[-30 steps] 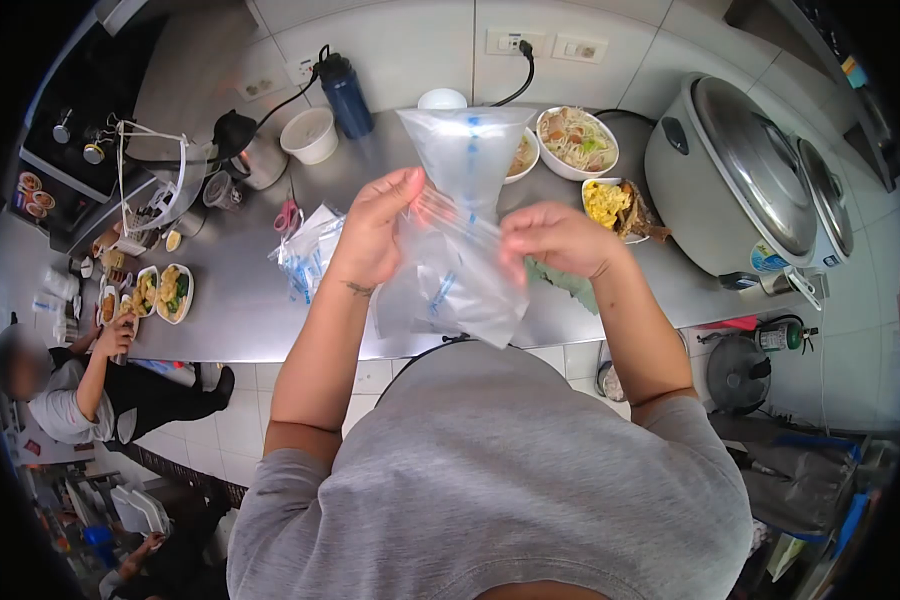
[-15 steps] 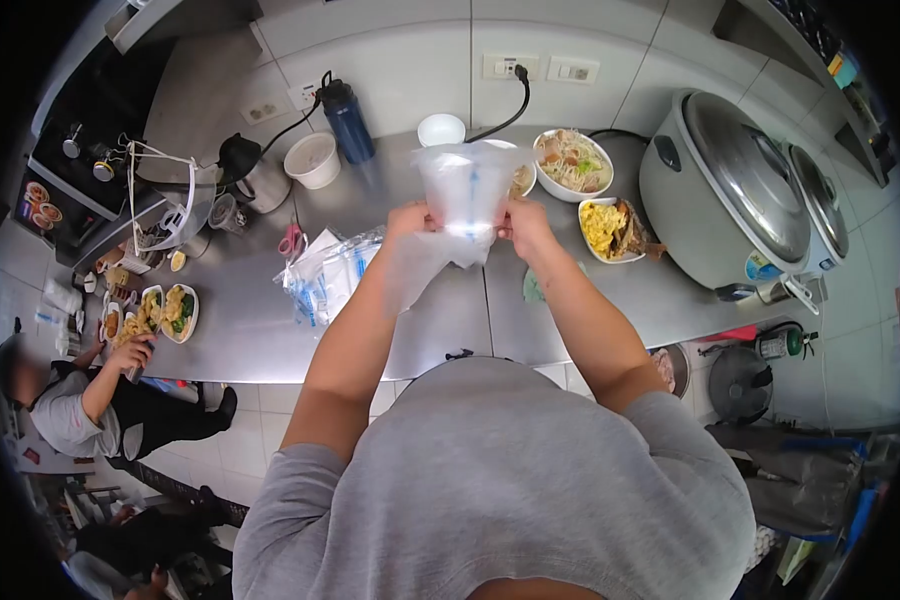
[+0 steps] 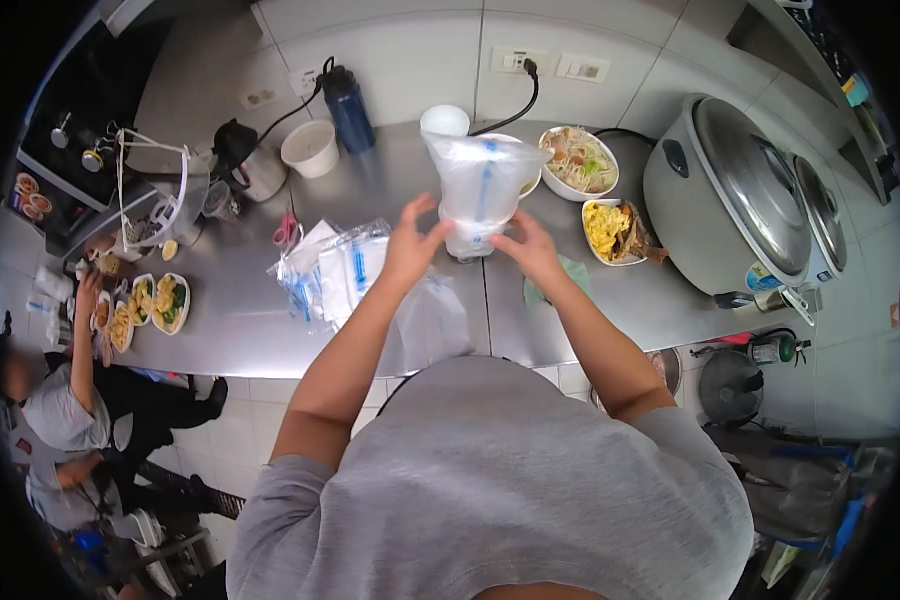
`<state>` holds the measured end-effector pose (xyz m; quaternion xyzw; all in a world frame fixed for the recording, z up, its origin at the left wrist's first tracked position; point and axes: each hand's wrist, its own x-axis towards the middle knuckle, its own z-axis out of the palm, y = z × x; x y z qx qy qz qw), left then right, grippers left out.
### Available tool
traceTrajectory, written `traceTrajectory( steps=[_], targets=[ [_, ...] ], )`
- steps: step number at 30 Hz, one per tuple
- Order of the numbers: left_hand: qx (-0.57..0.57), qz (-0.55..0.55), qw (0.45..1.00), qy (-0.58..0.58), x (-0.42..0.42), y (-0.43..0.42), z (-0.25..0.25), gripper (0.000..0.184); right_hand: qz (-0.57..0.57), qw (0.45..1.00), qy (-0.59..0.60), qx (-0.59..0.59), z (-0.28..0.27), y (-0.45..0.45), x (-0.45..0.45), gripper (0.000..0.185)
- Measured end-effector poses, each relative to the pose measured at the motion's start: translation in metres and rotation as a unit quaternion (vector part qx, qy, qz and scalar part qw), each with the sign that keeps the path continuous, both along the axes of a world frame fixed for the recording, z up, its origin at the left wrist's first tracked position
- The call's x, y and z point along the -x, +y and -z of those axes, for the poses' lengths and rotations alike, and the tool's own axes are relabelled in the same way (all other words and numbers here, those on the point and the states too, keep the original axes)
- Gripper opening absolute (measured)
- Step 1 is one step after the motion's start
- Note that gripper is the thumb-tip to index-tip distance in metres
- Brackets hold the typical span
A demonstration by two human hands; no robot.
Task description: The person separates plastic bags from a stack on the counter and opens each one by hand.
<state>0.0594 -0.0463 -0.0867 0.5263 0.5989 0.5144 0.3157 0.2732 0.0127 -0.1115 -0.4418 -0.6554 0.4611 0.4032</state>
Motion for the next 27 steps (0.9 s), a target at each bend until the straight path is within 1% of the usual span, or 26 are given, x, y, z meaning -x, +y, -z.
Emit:
traceTrajectory(
  steps=[1, 2, 4, 5, 6, 8, 9, 10, 13, 15, 16, 18, 19, 21, 22, 23, 25, 26, 27],
  targets=[
    [0.006, -0.008, 0.998, -0.06, 0.004, -0.011, -0.014, 0.053, 0.035, 0.996, -0.059, -0.056, 0.001, -0.005, -0.004, 0.067],
    [-0.019, 0.023, 0.994, -0.105, 0.008, -0.02, -0.019, 0.048, 0.018, 0.998, -0.034, -0.046, -0.007, -0.012, -0.005, 0.069],
    [-0.068, 0.107, 0.975, -0.183, -0.002, -0.034, -0.048, 0.052, -0.011, 1.0, 0.015, -0.016, -0.04, -0.036, -0.011, 0.073],
    [-0.086, 0.15, 0.959, -0.223, -0.01, -0.043, -0.064, 0.055, -0.064, 0.995, 0.033, -0.063, -0.067, -0.049, -0.005, 0.073],
    [-0.071, 0.173, 0.962, -0.201, -0.017, -0.046, -0.08, 0.067, -0.115, 0.985, 0.053, -0.114, -0.102, -0.058, 0.011, 0.073],
    [-0.126, 0.211, 0.935, -0.256, -0.03, -0.043, -0.09, 0.064, -0.212, 0.969, 0.074, -0.1, -0.123, -0.054, 0.018, 0.075],
    [-0.155, 0.228, 0.919, -0.283, -0.033, -0.042, -0.095, 0.062, -0.26, 0.962, 0.075, -0.031, -0.125, -0.045, 0.017, 0.076],
    [-0.167, 0.216, 0.926, -0.26, -0.033, -0.043, -0.102, 0.065, -0.309, 0.947, 0.075, 0.037, -0.128, -0.04, 0.015, 0.077],
    [-0.191, 0.177, 0.943, -0.205, -0.029, -0.047, -0.114, 0.072, -0.31, 0.946, 0.057, 0.08, -0.136, -0.036, 0.007, 0.062],
    [-0.189, 0.158, 0.951, -0.189, -0.028, -0.048, -0.114, 0.076, -0.3, 0.944, 0.01, 0.134, -0.14, -0.041, 0.007, 0.045],
    [-0.206, 0.167, 0.945, -0.194, -0.028, -0.047, -0.113, 0.069, -0.293, 0.943, -0.012, 0.16, -0.142, -0.042, 0.007, 0.037],
    [-0.242, 0.186, 0.93, -0.204, -0.029, -0.042, -0.108, 0.056, -0.222, 0.967, -0.04, 0.116, -0.147, -0.043, 0.006, 0.02],
    [-0.231, 0.167, 0.947, -0.149, -0.029, -0.04, -0.109, 0.049, -0.186, 0.977, -0.055, 0.094, -0.15, -0.043, 0.005, 0.012],
    [-0.206, 0.126, 0.97, -0.038, -0.029, -0.04, -0.11, 0.036, -0.174, 0.982, -0.065, -0.022, -0.16, -0.046, -0.001, 0.009],
    [-0.158, 0.129, 0.976, -0.077, -0.028, -0.043, -0.111, 0.031, -0.168, 0.98, -0.069, -0.078, -0.162, -0.046, -0.003, 0.008],
    [-0.109, 0.132, 0.979, -0.115, -0.028, -0.048, -0.114, 0.026, -0.168, 0.969, -0.053, -0.173, -0.162, -0.043, -0.004, 0.007],
    [-0.032, 0.149, 0.974, -0.167, -0.025, -0.049, -0.114, 0.017, -0.164, 0.92, -0.021, -0.357, -0.16, -0.037, -0.005, 0.008],
    [-0.004, 0.163, 0.97, -0.181, -0.023, -0.049, -0.112, 0.014, -0.182, 0.945, 0.07, -0.263, -0.16, -0.038, -0.005, 0.009],
    [0.022, 0.177, 0.964, -0.196, -0.023, -0.047, -0.11, 0.011, -0.196, 0.953, 0.159, -0.166, -0.16, -0.042, -0.005, 0.01]
  ],
)
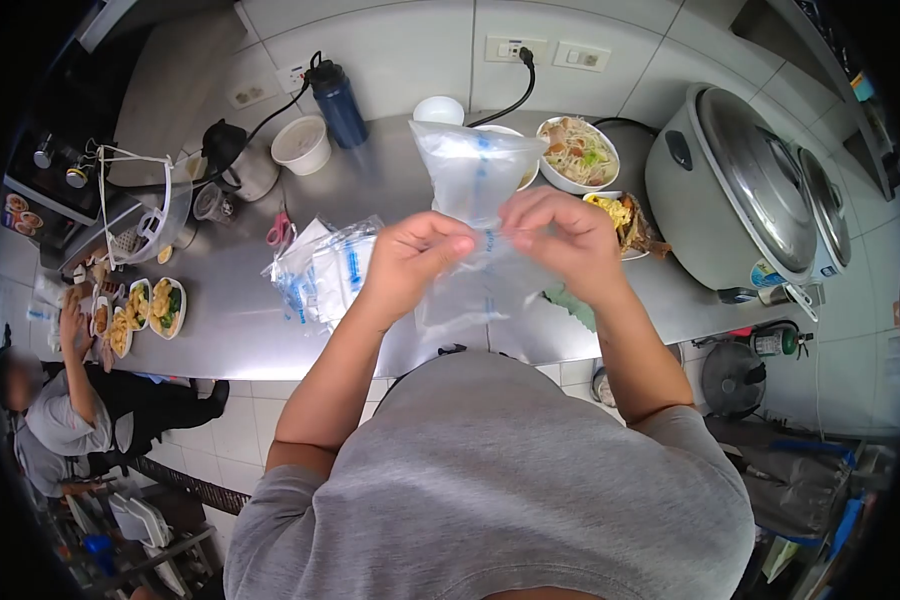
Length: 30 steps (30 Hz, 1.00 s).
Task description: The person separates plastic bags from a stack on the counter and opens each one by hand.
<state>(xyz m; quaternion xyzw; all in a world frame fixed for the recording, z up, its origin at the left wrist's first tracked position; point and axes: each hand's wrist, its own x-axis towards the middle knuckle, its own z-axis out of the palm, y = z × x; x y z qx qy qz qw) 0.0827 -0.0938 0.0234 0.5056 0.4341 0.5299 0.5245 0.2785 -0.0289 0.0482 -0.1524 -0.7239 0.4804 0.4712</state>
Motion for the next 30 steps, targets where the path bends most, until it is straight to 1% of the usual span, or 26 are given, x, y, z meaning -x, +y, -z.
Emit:
traceTrajectory(
  steps=[1, 3, 4, 6, 7, 9, 10, 12, 13, 14, 15, 16, 18, 19, 20, 21, 22, 23, 24, 25, 26, 28, 29, 30],
  targets=[
    [0.005, 0.018, 1.0, 0.015, -0.001, 0.002, 0.002, 0.01, -0.042, 0.991, 0.062, 0.109, -0.001, -0.002, -0.001, 0.011],
    [0.015, 0.054, 0.997, 0.046, -0.005, 0.007, 0.003, 0.009, -0.07, 0.951, 0.041, 0.298, -0.004, -0.003, -0.007, 0.012],
    [-0.011, 0.017, 1.0, -0.01, -0.008, 0.009, 0.0, 0.008, -0.084, 0.917, 0.031, 0.388, -0.006, -0.002, -0.01, 0.013],
    [-0.063, -0.06, 0.989, -0.122, -0.014, 0.012, -0.012, 0.008, -0.069, 0.928, -0.156, 0.33, -0.009, 0.001, -0.012, 0.017],
    [-0.051, -0.04, 0.988, -0.139, -0.012, 0.012, -0.012, 0.009, -0.061, 0.92, -0.248, 0.297, -0.01, 0.002, -0.013, 0.02],
    [-0.027, -0.001, 0.984, -0.173, -0.005, 0.011, -0.012, 0.01, -0.018, 0.972, -0.169, 0.164, -0.001, -0.001, -0.008, 0.023],
    [0.001, 0.02, 0.99, -0.143, -0.003, 0.012, -0.01, 0.01, 0.003, 0.987, -0.127, 0.095, 0.003, -0.001, -0.006, 0.025],
    [0.056, 0.063, 0.993, -0.081, 0.0, 0.014, -0.003, 0.011, -0.023, 0.992, -0.008, 0.127, 0.005, 0.005, -0.006, 0.023],
    [0.069, 0.072, 0.992, -0.08, -0.003, 0.015, 0.001, 0.012, -0.034, 0.988, 0.053, 0.142, 0.005, 0.009, -0.007, 0.022],
    [0.081, 0.081, 0.99, -0.08, -0.009, 0.014, 0.003, 0.013, -0.094, 0.963, 0.069, 0.242, 0.006, 0.01, -0.01, 0.021],
    [0.093, 0.089, 0.988, -0.079, -0.011, 0.014, 0.003, 0.014, -0.154, 0.924, 0.084, 0.339, 0.006, 0.011, -0.013, 0.019],
    [0.089, 0.07, 0.985, -0.131, -0.01, 0.015, -0.002, 0.015, -0.211, 0.872, 0.098, 0.43, 0.006, 0.012, -0.017, 0.019],
    [0.075, 0.03, 0.968, -0.236, -0.004, 0.018, -0.022, 0.017, -0.187, 0.898, 0.049, 0.396, 0.005, 0.018, -0.024, 0.019],
    [0.061, 0.129, 0.941, -0.306, 0.005, 0.025, -0.026, 0.018, -0.174, 0.909, 0.023, 0.378, 0.003, 0.022, -0.025, 0.02],
    [0.047, 0.227, 0.899, -0.371, 0.02, 0.035, -0.03, 0.02, -0.185, 0.896, 0.066, 0.398, -0.004, 0.026, -0.024, 0.019],
    [0.035, 0.322, 0.843, -0.43, 0.032, 0.046, -0.034, 0.022, -0.196, 0.88, 0.11, 0.419, -0.016, 0.032, -0.02, 0.019],
    [0.05, 0.272, 0.882, -0.382, 0.04, 0.058, -0.039, 0.021, -0.205, 0.861, 0.154, 0.439, -0.028, 0.037, -0.015, 0.019],
    [0.066, 0.221, 0.915, -0.332, 0.047, 0.071, -0.044, 0.021, -0.123, 0.854, 0.183, 0.472, -0.037, 0.04, -0.004, 0.017],
    [0.081, 0.169, 0.942, -0.279, 0.051, 0.082, -0.047, 0.021, -0.078, 0.846, 0.17, 0.5, -0.035, 0.049, 0.004, 0.018],
    [0.124, 0.143, 0.945, -0.267, 0.052, 0.093, -0.042, 0.021, -0.033, 0.836, 0.157, 0.525, -0.029, 0.06, 0.012, 0.018],
    [0.165, 0.116, 0.946, -0.254, 0.052, 0.107, -0.026, 0.02, 0.012, 0.825, 0.144, 0.547, -0.021, 0.066, 0.018, 0.019],
    [0.181, 0.044, 0.931, -0.314, 0.038, 0.123, 0.03, 0.02, 0.112, 0.839, 0.066, 0.528, 0.013, 0.067, 0.027, 0.019],
    [0.155, 0.001, 0.909, -0.387, 0.027, 0.13, 0.07, 0.02, 0.122, 0.855, 0.007, 0.503, 0.075, 0.087, 0.025, 0.021],
    [0.208, -0.037, 0.904, -0.372, 0.03, 0.133, 0.118, 0.022, 0.133, 0.867, -0.051, 0.477, 0.122, 0.105, 0.022, 0.023]
  ],
)
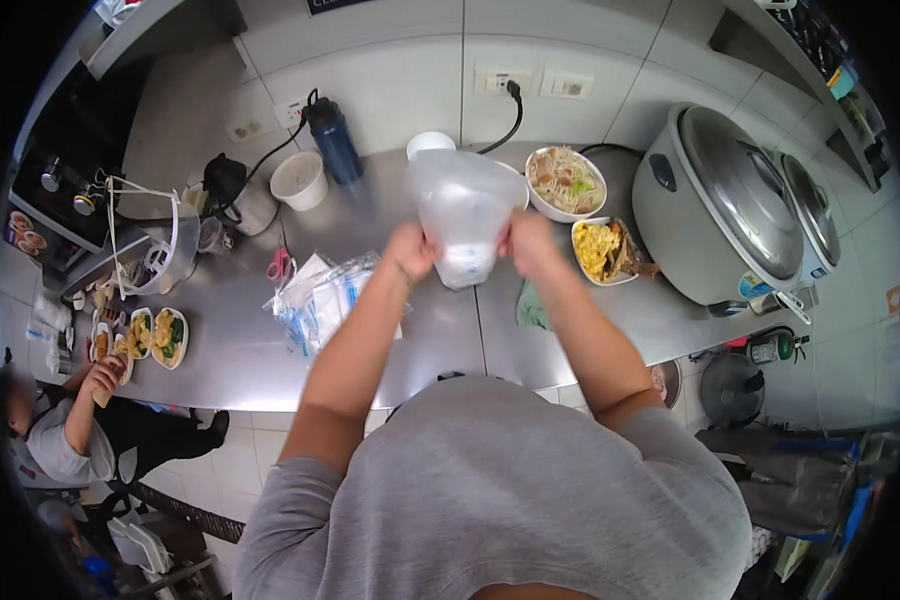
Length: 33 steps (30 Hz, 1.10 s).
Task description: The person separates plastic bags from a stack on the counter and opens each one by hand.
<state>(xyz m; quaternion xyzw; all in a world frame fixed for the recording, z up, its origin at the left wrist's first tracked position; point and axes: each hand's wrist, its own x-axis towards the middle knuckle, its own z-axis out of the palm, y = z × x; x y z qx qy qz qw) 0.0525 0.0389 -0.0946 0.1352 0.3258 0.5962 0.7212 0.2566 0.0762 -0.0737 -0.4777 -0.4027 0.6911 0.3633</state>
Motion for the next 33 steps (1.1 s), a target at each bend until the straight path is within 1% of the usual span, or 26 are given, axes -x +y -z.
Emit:
traceTrajectory(
  steps=[1, 2, 3, 4, 5, 6, 7, 8, 9, 11, 12, 15, 18, 21, 24, 25, 27, 28, 29, 30, 31, 32, 33],
  targets=[
    [0.067, -0.009, 0.998, 0.019, 0.002, -0.004, 0.031, 0.024, 0.022, 0.998, -0.048, -0.023, -0.003, -0.008, 0.002, 0.024],
    [0.062, -0.012, 0.986, 0.157, -0.001, -0.014, 0.02, 0.024, 0.045, 0.993, -0.095, -0.046, -0.01, -0.025, 0.008, 0.025],
    [0.053, -0.02, 0.956, 0.29, -0.008, -0.023, -0.006, 0.024, 0.067, 0.985, -0.144, -0.072, -0.02, -0.03, 0.011, 0.026],
    [0.049, -0.028, 0.909, 0.413, -0.013, -0.03, -0.018, 0.024, 0.089, 0.983, -0.103, -0.124, -0.026, -0.026, 0.008, 0.027],
    [-0.032, -0.049, 0.871, 0.487, -0.004, -0.03, -0.016, 0.031, 0.111, 0.978, -0.062, -0.167, -0.027, -0.025, 0.003, 0.029],
    [-0.097, -0.121, 0.89, 0.429, -0.005, -0.034, -0.033, 0.037, 0.134, 0.967, -0.018, -0.214, -0.036, -0.021, 0.001, 0.031],
    [-0.165, -0.194, 0.895, 0.366, -0.005, -0.034, -0.055, 0.044, 0.118, 0.961, 0.115, -0.223, -0.049, -0.015, -0.002, 0.033],
    [-0.264, -0.232, 0.865, 0.357, -0.007, -0.034, -0.077, 0.05, 0.1, 0.938, 0.245, -0.223, -0.069, -0.017, -0.005, 0.036],
    [-0.352, -0.266, 0.829, 0.344, -0.012, -0.034, -0.089, 0.058, 0.082, 0.902, 0.366, -0.212, -0.077, -0.021, -0.008, 0.038],
    [-0.317, -0.194, 0.838, 0.399, -0.027, -0.024, -0.086, 0.064, 0.03, 0.946, 0.206, -0.25, -0.068, -0.033, 0.013, 0.045],
    [-0.304, -0.159, 0.839, 0.422, -0.034, -0.02, -0.082, 0.068, 0.0, 0.955, 0.124, -0.27, -0.064, -0.036, 0.021, 0.049],
    [-0.239, -0.17, 0.836, 0.464, -0.047, -0.026, -0.052, 0.077, -0.053, 0.963, 0.101, -0.244, -0.023, -0.03, 0.02, 0.053],
    [-0.204, -0.228, 0.788, 0.534, -0.057, -0.036, -0.018, 0.077, -0.084, 0.974, 0.081, -0.197, 0.007, -0.031, 0.01, 0.051],
    [-0.213, -0.248, 0.766, 0.554, -0.064, -0.038, 0.008, 0.079, -0.145, 0.978, 0.037, -0.147, 0.019, -0.027, 0.0, 0.052],
    [-0.262, -0.228, 0.668, 0.659, -0.059, -0.046, 0.023, 0.078, -0.187, 0.97, -0.002, -0.156, 0.024, -0.034, -0.005, 0.057],
    [-0.263, -0.196, 0.676, 0.66, -0.053, -0.056, 0.029, 0.074, -0.183, 0.963, -0.061, -0.188, 0.027, -0.041, -0.007, 0.058],
    [-0.271, -0.136, 0.687, 0.66, -0.04, -0.066, 0.03, 0.067, -0.17, 0.934, -0.174, -0.262, 0.029, -0.046, -0.015, 0.06],
    [-0.261, -0.115, 0.637, 0.716, -0.025, -0.072, 0.031, 0.061, -0.154, 0.881, -0.253, -0.37, 0.032, -0.049, -0.022, 0.058],
    [-0.249, -0.093, 0.584, 0.767, 0.0, -0.084, 0.034, 0.056, -0.132, 0.81, -0.326, -0.47, 0.039, -0.058, -0.033, 0.056],
    [-0.237, -0.067, 0.528, 0.813, 0.027, -0.098, 0.04, 0.051, -0.1, 0.775, -0.406, -0.474, 0.049, -0.073, -0.045, 0.052],
    [-0.184, -0.099, 0.5, 0.84, 0.058, -0.113, 0.055, 0.046, -0.064, 0.734, -0.484, -0.472, 0.063, -0.089, -0.059, 0.048],
    [-0.131, -0.129, 0.47, 0.863, 0.083, -0.129, 0.068, 0.043, -0.075, 0.7, -0.524, -0.479, 0.091, -0.106, -0.078, 0.041],
    [-0.061, -0.117, 0.423, 0.896, 0.091, -0.146, 0.067, 0.039, -0.089, 0.665, -0.563, -0.483, 0.113, -0.117, -0.094, 0.036]
  ],
)
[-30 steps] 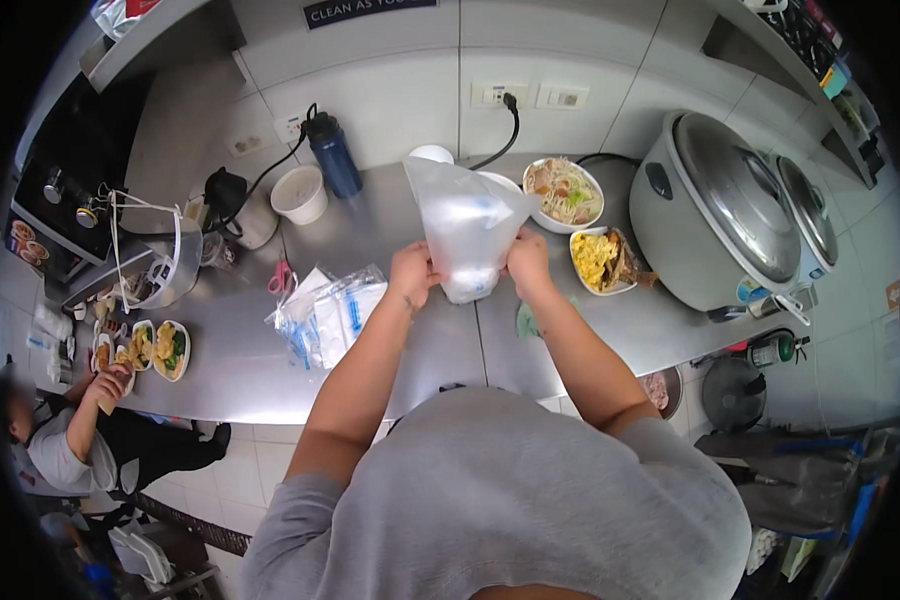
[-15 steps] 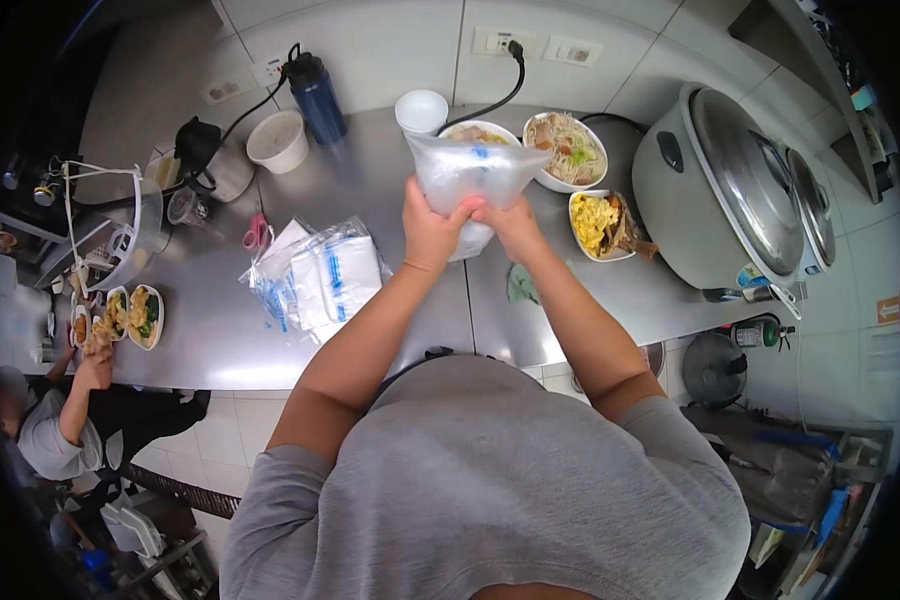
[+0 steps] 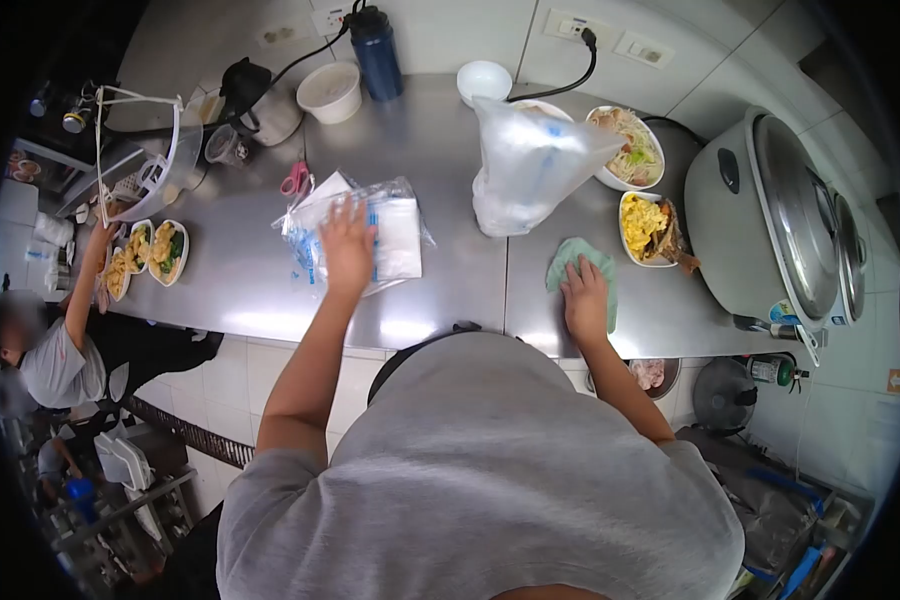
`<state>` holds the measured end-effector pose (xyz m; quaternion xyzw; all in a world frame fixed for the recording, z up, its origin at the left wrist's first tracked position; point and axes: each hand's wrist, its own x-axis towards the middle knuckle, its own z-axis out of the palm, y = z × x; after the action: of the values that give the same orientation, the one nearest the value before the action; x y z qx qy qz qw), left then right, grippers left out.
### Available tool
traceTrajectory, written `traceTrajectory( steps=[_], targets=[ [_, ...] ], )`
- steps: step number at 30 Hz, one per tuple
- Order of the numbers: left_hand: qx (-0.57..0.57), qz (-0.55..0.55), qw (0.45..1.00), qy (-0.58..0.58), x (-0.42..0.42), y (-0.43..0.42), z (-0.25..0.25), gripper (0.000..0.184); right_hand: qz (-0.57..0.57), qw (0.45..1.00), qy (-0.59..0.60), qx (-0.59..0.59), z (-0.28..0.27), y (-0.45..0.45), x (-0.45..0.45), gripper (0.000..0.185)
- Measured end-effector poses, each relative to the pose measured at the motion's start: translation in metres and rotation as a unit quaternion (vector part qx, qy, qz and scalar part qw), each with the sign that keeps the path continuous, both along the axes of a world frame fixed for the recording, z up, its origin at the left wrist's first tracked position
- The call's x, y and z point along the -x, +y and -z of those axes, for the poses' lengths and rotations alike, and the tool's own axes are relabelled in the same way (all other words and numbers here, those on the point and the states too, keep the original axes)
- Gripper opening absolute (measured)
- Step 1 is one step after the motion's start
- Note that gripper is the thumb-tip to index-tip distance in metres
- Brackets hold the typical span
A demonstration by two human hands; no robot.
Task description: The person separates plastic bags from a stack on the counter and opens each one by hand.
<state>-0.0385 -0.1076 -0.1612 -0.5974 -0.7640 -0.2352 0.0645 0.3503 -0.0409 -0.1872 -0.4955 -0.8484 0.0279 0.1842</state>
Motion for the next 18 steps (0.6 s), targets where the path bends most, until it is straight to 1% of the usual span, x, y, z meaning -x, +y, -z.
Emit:
traceTrajectory(
  steps=[1, 3, 4, 5, 7, 8, 9, 10, 11, 12, 15, 16, 18],
  targets=[
    [0.043, -0.067, 0.996, 0.047, 0.004, -0.016, -0.002, 0.035, -0.001, 1.0, 0.003, 0.016, 0.004, -0.004, -0.007, 0.032],
    [0.016, -0.015, 0.999, 0.029, 0.018, -0.026, 0.005, 0.023, -0.004, 0.999, 0.014, 0.04, 0.012, -0.005, -0.015, 0.025],
    [0.003, 0.015, 1.0, 0.023, 0.024, -0.029, 0.007, 0.017, -0.002, 0.999, 0.033, 0.004, 0.018, 0.002, -0.013, 0.023],
    [-0.008, 0.026, 1.0, 0.011, 0.023, -0.029, 0.001, 0.013, 0.009, 0.998, 0.061, 0.012, 0.01, 0.002, -0.006, 0.025],
    [-0.041, 0.045, 0.998, -0.016, 0.014, -0.019, -0.023, 0.009, 0.027, 0.993, 0.114, 0.017, -0.03, 0.004, 0.015, 0.029],
    [-0.033, 0.083, 0.994, -0.061, 0.012, -0.02, -0.035, 0.013, 0.018, 0.988, 0.155, 0.005, -0.043, 0.005, 0.028, 0.038],
    [0.019, 0.079, 0.985, -0.154, 0.006, -0.022, -0.048, 0.014, -0.042, 0.971, 0.232, 0.037, -0.058, 0.002, 0.044, 0.04],
    [0.073, 0.075, 0.964, -0.245, -0.003, -0.024, -0.063, 0.015, -0.098, 0.944, 0.308, 0.071, -0.075, -0.003, 0.062, 0.042],
    [0.129, 0.072, 0.932, -0.332, -0.013, -0.026, -0.079, 0.016, -0.158, 0.941, 0.289, 0.082, -0.102, -0.01, 0.082, 0.042],
    [0.114, 0.115, 0.934, -0.317, -0.028, -0.03, -0.097, 0.015, -0.215, 0.934, 0.269, 0.09, -0.127, -0.015, 0.1, 0.043],
    [0.105, 0.168, 0.909, -0.365, -0.059, -0.036, -0.14, 0.02, -0.297, 0.898, 0.312, 0.085, -0.157, -0.019, 0.14, 0.042],
    [0.098, 0.18, 0.915, -0.348, -0.064, -0.038, -0.156, 0.02, -0.291, 0.893, 0.303, 0.164, -0.162, -0.016, 0.141, 0.039],
    [0.077, 0.198, 0.925, -0.315, -0.068, -0.042, -0.18, 0.02, -0.282, 0.863, 0.274, 0.319, -0.171, -0.008, 0.142, 0.033]
  ],
)
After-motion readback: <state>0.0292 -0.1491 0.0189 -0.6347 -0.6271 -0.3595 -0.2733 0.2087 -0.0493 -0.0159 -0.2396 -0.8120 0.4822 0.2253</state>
